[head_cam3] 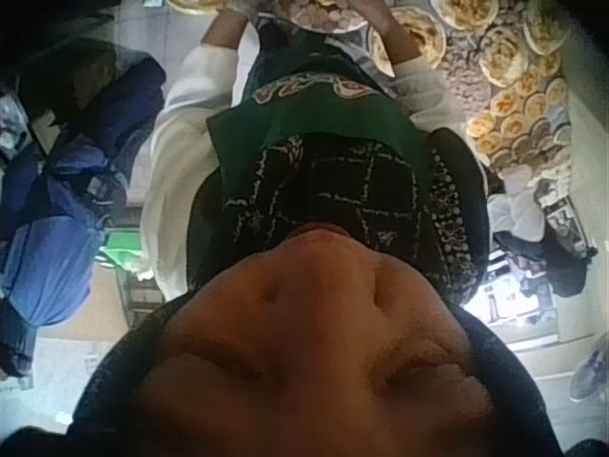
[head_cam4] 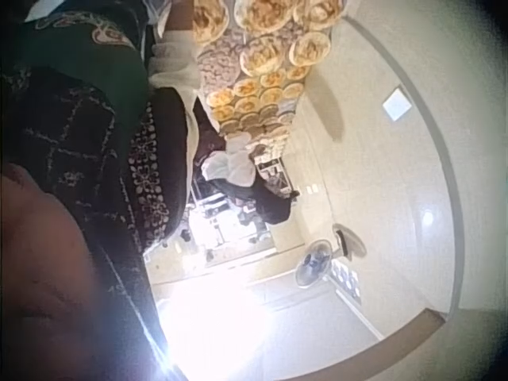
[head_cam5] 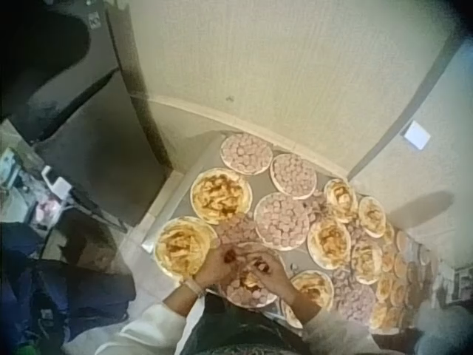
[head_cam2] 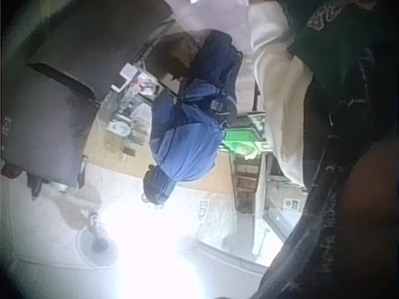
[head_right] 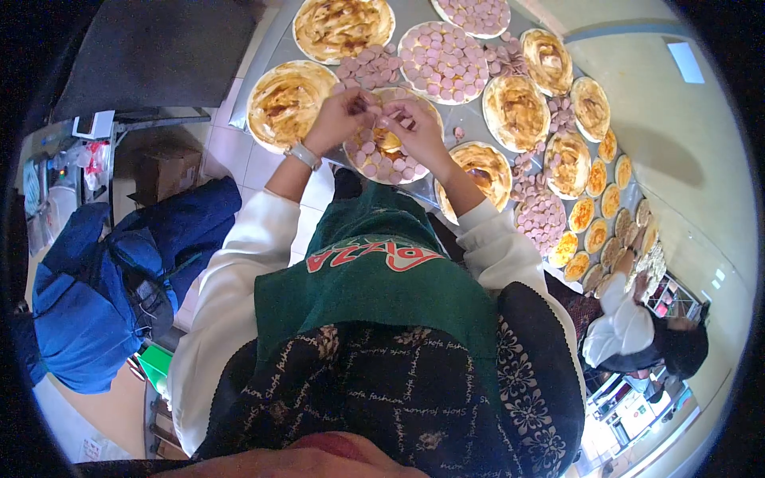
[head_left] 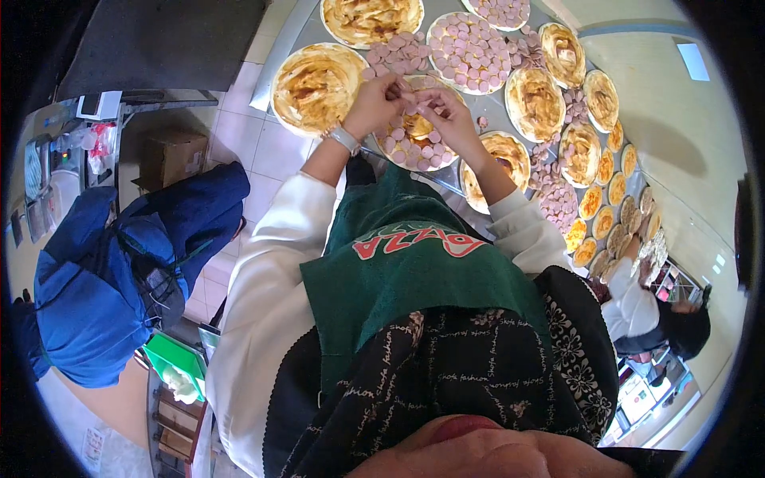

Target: Assemble multiple pizzas by topping dough with sauce and meat on a commercial kitchen prep line.

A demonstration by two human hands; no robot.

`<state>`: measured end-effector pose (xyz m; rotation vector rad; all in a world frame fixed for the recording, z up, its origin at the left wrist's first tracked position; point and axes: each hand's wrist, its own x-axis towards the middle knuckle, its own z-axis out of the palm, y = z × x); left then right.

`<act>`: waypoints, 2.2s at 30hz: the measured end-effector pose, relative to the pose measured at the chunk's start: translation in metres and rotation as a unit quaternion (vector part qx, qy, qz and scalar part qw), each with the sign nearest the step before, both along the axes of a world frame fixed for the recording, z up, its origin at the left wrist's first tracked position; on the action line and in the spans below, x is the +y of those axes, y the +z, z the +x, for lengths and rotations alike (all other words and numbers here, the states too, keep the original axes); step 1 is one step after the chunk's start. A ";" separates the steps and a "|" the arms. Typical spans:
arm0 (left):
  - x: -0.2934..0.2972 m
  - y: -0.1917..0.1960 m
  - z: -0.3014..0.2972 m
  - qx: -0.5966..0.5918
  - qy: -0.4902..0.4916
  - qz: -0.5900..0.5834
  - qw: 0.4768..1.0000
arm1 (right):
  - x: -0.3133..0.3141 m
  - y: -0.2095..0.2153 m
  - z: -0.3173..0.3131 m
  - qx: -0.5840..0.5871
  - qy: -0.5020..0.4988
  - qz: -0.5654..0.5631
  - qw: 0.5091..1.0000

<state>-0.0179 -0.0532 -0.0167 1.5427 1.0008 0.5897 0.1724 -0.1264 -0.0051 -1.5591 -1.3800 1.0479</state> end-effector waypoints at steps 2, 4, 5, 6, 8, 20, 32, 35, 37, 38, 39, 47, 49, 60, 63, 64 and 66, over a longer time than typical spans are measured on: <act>-0.017 -0.001 0.000 -0.044 -0.008 -0.066 0.997 | 0.003 -0.011 -0.001 0.032 0.027 -0.028 0.999; -0.030 -0.010 -0.002 -0.077 0.039 -0.045 0.995 | -0.001 -0.026 0.000 0.063 0.055 -0.056 0.995; -0.031 -0.008 -0.004 -0.106 0.045 -0.053 0.992 | -0.004 -0.031 0.000 0.046 0.059 -0.057 0.996; -0.030 -0.007 -0.009 -0.106 0.047 -0.052 0.992 | -0.005 -0.035 0.001 0.029 0.062 -0.057 0.996; -0.025 -0.002 -0.021 0.089 0.074 0.094 0.989 | -0.011 -0.038 -0.002 -0.041 0.058 -0.070 0.995; 0.038 -0.015 -0.013 0.248 0.033 0.340 0.907 | 0.084 -0.021 0.009 -0.393 0.074 0.171 0.900; 0.054 -0.022 0.006 0.331 -0.045 0.358 0.872 | 0.027 -0.019 0.035 -0.055 0.019 -0.052 0.997; 0.052 -0.023 0.003 0.296 -0.028 0.388 0.873 | -0.013 -0.017 0.026 -0.067 0.085 -0.088 0.990; 0.051 -0.019 0.003 0.289 -0.026 0.380 0.878 | -0.021 -0.025 0.019 -0.114 0.104 -0.073 0.985; 0.051 -0.018 0.001 0.283 -0.021 0.372 0.884 | -0.021 -0.025 0.013 -0.161 0.127 -0.056 0.977; 0.049 -0.017 0.000 0.284 -0.020 0.373 0.883 | -0.020 -0.025 0.010 -0.160 0.127 -0.056 0.977; 0.030 0.001 -0.013 0.194 0.039 0.322 0.926 | -0.015 -0.015 -0.002 -0.270 0.171 -0.005 0.947; 0.023 0.005 -0.015 0.179 0.048 0.314 0.931 | -0.014 -0.018 -0.003 -0.259 0.174 0.006 0.950; -0.027 0.012 -0.026 0.108 0.087 0.137 0.981 | -0.020 -0.021 0.003 -0.275 0.176 0.044 0.944; -0.039 0.009 -0.027 0.051 0.096 0.076 0.991 | -0.026 -0.013 0.003 -0.164 0.111 -0.039 0.979; -0.044 0.008 -0.026 0.050 0.096 0.067 0.992 | -0.029 -0.014 0.006 -0.114 0.101 -0.086 0.985; -0.050 0.007 -0.023 0.048 0.094 0.058 0.993 | -0.035 -0.018 0.011 -0.063 0.089 -0.131 0.985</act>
